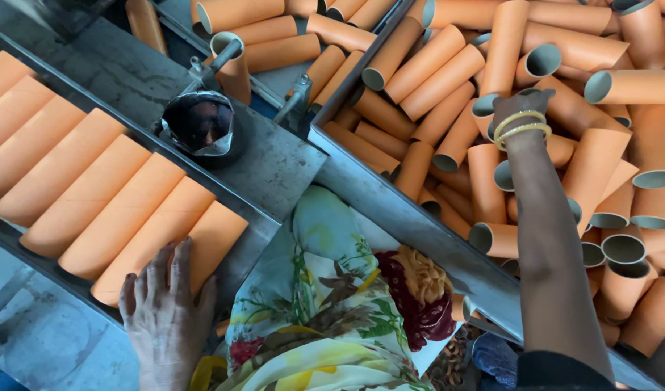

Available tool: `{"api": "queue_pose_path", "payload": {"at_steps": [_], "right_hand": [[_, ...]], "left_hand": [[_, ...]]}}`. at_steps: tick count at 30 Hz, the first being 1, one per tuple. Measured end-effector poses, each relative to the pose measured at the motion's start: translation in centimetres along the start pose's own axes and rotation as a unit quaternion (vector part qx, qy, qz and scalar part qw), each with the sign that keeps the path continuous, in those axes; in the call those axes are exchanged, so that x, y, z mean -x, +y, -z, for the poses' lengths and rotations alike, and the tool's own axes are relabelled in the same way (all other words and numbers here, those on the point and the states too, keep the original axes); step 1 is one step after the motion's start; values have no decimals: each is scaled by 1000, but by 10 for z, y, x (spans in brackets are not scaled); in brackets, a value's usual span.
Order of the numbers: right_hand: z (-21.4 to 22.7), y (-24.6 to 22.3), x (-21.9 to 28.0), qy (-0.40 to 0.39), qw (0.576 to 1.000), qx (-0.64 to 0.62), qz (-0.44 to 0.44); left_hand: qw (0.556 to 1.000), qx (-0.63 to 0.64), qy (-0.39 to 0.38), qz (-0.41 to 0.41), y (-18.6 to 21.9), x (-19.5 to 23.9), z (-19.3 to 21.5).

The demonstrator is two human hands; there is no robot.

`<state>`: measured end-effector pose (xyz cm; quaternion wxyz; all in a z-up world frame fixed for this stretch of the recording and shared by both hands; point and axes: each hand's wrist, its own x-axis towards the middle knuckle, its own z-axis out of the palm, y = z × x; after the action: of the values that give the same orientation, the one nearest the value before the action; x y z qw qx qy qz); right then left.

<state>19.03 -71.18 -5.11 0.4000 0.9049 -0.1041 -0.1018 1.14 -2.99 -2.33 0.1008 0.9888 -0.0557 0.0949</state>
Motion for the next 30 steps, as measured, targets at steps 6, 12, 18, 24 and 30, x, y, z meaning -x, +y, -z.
{"api": "queue_pose_path", "payload": {"at_steps": [6, 12, 18, 24, 30], "right_hand": [[-4, 4, -3, -18, 997, -69, 19], [-1, 59, 15, 81, 985, -148, 35], [47, 50, 80, 169, 936, -307, 42], [121, 10, 182, 224, 825, -493, 160], [197, -60, 259, 170, 681, -580, 413]], "left_hand": [[997, 65, 44, 15, -3, 6, 4], [983, 165, 75, 16, -6, 6, 8], [970, 224, 91, 24, -9, 9, 14], [938, 328, 108, -17, 6, 11, 46], [907, 365, 79, -196, 50, 14, 71]]}}
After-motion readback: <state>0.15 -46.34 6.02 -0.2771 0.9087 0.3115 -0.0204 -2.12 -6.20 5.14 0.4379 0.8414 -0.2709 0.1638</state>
